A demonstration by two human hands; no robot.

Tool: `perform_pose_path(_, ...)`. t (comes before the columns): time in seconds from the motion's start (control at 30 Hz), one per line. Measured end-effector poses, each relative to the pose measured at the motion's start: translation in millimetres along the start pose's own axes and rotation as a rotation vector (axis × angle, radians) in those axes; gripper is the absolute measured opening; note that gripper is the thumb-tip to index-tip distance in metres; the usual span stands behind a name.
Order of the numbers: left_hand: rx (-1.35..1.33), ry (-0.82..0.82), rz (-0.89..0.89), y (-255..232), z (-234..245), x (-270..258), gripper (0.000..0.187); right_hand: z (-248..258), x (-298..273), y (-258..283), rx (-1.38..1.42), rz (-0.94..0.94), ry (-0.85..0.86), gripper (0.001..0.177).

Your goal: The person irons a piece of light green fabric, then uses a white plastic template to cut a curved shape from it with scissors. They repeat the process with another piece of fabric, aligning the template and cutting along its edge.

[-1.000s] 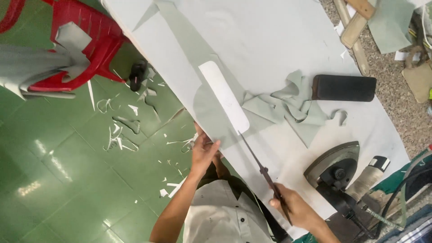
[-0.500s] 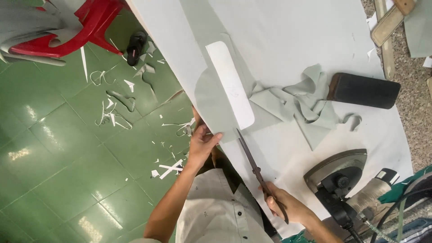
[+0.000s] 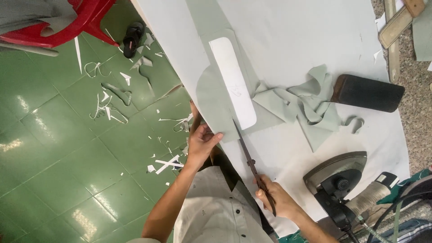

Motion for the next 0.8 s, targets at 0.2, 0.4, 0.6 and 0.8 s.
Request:
perform_pose_path(0.2,-0.043,0.004,0.092,8,3,4,0.049,11,-9,16,-0.055,0.021,0.139,0.088)
perform_pose_path(0.4,-0.027,0.017,0.093,6,3,5,0.052,23,7,47,0.022,-0.094,0.157,0.094)
perform_pose_path(0.6,-0.034,0.069,0.094,11,4,8,0.050,29,20,60,0.009,-0.085,0.101,0.091)
perform_pose_path(0.8,0.104,0.040,-0.007,-2,3,4,0.080,28,21,52,0.073,-0.112,0.075,0.081)
Point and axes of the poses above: each hand's wrist, its own x-axis towards the middle knuckle, its own z-axis out of the back of the hand, y = z × x, the point moved 7 cm from there along x, towards the middle knuckle, and after that the axes turned 14 degrees about -x, right-handed, at the moved point
